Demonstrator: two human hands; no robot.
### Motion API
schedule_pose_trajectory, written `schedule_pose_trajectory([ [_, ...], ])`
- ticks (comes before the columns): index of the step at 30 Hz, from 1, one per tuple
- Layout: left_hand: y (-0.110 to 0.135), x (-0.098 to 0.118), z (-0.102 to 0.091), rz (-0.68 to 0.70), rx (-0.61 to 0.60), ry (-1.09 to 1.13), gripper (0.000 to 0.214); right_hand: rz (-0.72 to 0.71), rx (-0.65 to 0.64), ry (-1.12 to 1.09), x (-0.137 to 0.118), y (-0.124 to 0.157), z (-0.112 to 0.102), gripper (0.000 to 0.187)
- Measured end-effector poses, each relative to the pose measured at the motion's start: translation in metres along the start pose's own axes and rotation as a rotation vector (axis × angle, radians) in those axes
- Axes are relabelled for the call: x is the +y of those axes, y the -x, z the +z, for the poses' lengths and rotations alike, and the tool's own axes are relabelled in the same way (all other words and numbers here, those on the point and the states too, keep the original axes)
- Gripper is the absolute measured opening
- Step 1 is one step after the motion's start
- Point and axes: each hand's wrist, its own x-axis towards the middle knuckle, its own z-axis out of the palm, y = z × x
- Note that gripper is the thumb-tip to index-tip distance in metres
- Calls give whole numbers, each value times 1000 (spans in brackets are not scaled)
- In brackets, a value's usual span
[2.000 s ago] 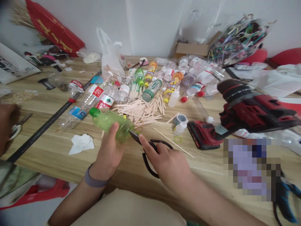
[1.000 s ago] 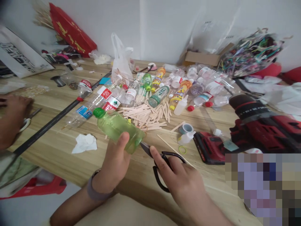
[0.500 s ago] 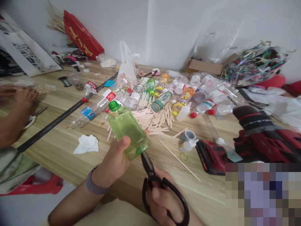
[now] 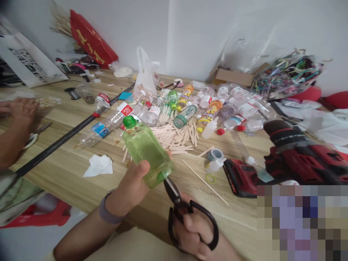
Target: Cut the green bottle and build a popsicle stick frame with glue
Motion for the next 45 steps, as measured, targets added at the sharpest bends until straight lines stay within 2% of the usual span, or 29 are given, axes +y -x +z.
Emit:
schedule_pose_trajectory([
  [1, 1, 0, -1, -19, -51, 43, 53, 6, -56, -12, 6, -1, 0, 70],
  [3, 2, 0, -4, -38, -60, 82, 55, -11, -51, 85, 7, 0, -1, 73],
  [6, 1, -3, -4, 23, 90, -22, 49, -139, 198, 490, -12, 4, -3, 49],
  [7, 0, -5, -3, 65, 161, -81, 46, -286, 355, 870, -21, 6, -5, 42],
  [8, 0, -7, -1, 108, 231, -133, 44, -417, 451, 1268, -29, 7, -7, 41],
  [10, -2, -9, 4, 158, 342, -186, 41, -640, 561, 1837, -42, 7, -10, 39],
  [11, -2, -10, 6, 160, 371, -187, 42, -699, 578, 1973, -45, 6, -11, 38],
  [12, -3, -10, 7, 155, 382, -179, 44, -719, 587, 1981, -45, 5, -11, 37],
  [13, -3, -10, 6, 143, 377, -174, 46, -699, 587, 1867, -44, 3, -11, 36],
  [14, -3, -9, 5, 124, 354, -177, 48, -618, 555, 1647, -41, 1, -9, 36],
  [16, -3, -6, 1, 84, 264, -173, 51, -370, 390, 964, -31, -2, -4, 39],
  [18, -2, -1, -3, 36, 119, -111, 50, -136, 142, 321, -17, -5, 2, 49],
  [20, -1, 3, -4, -1, -17, -12, 50, -69, -23, 115, -5, -7, 7, 66],
  [22, 0, 5, -4, -23, -68, 29, 52, -83, -64, 131, 2, -6, 8, 72],
  [24, 0, 5, -3, -10, -18, 0, 53, -140, 78, 354, -2, -4, 6, 65],
  [26, -1, 2, -2, 23, 100, -77, 51, -234, 356, 757, -14, 0, 1, 53],
  [28, -2, -2, 1, 70, 215, -146, 49, -290, 475, 927, -28, 5, -7, 42],
  [29, -2, -4, 2, 89, 260, -162, 49, -379, 545, 1221, -34, 7, -10, 39],
  [30, -3, -6, 4, 99, 291, -162, 50, -487, 611, 1415, -39, 8, -12, 38],
  [32, -4, -8, 4, 90, 301, -139, 51, -584, 646, 1513, -41, 8, -13, 37],
  [33, -4, -8, 3, 70, 283, -132, 51, -553, 623, 1385, -40, 7, -13, 37],
  [34, -4, -7, 2, 47, 256, -133, 51, -454, 547, 1143, -36, 6, -11, 38],
  [36, -2, -5, 0, -4, 147, -106, 53, -193, 304, 534, -24, 3, -8, 40],
  [37, -1, -5, -1, -30, 75, -67, 55, -57, 136, 218, -17, 1, -7, 45],
  [38, 0, -4, -1, -52, 9, -17, 58, -6, 20, 64, -8, -1, -6, 54],
  [40, 2, -4, 1, -84, -52, 75, 61, 28, -135, -79, 7, -4, -5, 67],
  [42, 2, -4, 2, -104, -23, 111, 64, 42, -238, -168, 17, -6, -3, 70],
  [43, 1, -4, 2, -106, 7, 99, 66, 43, -251, -191, 19, -6, -3, 68],
  [45, -1, -4, -1, -94, 54, 45, 69, 4, -94, 3, 15, -3, -4, 61],
])
